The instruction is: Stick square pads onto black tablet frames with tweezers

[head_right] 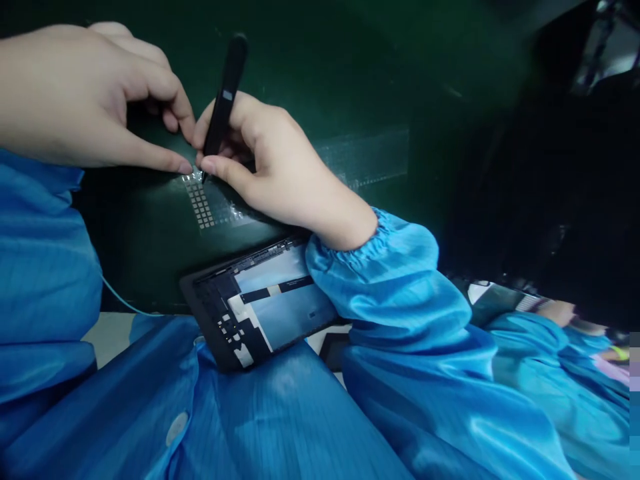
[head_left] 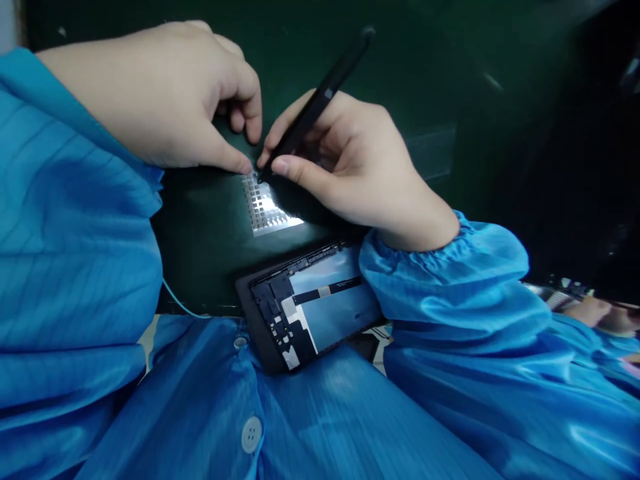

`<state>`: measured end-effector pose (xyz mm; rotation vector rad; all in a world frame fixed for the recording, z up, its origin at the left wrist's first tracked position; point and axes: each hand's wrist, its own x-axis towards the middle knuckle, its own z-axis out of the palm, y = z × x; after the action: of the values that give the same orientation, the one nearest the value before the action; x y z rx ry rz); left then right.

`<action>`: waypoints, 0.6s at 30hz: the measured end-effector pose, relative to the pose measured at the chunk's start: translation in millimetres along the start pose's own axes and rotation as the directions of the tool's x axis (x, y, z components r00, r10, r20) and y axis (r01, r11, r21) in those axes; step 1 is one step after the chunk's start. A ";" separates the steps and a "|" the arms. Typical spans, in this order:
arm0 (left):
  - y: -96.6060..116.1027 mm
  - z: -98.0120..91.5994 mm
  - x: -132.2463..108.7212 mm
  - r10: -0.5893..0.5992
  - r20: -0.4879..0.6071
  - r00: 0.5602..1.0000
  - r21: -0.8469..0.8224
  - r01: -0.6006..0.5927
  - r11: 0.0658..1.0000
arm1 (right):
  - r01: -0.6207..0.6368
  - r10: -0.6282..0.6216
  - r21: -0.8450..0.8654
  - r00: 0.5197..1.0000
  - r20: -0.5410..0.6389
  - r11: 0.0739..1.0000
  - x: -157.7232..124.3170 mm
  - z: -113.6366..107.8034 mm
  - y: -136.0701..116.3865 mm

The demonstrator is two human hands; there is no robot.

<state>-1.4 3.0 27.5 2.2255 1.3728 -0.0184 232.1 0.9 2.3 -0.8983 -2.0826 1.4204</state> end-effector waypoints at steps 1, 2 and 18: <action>0.9 -0.1 0.2 -0.007 0.001 1.000 -0.004 0.007 1.000 | -0.014 0.014 0.006 1.000 0.000 1.000 0.5 0.9 0.0; 0.7 0.0 0.9 -0.014 -0.001 1.000 -0.006 0.014 1.000 | -0.038 0.039 0.011 0.999 -0.008 0.999 -0.9 2.1 -2.2; -34.7 13.5 11.9 0.140 -0.079 0.987 0.023 -0.139 0.990 | -0.012 0.132 0.250 0.873 -0.469 0.968 -67.2 1.5 -16.3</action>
<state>-21.2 19.2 -2.1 2.3544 1.2588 0.1102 272.6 -53.4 16.2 -1.1053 -1.4857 1.2836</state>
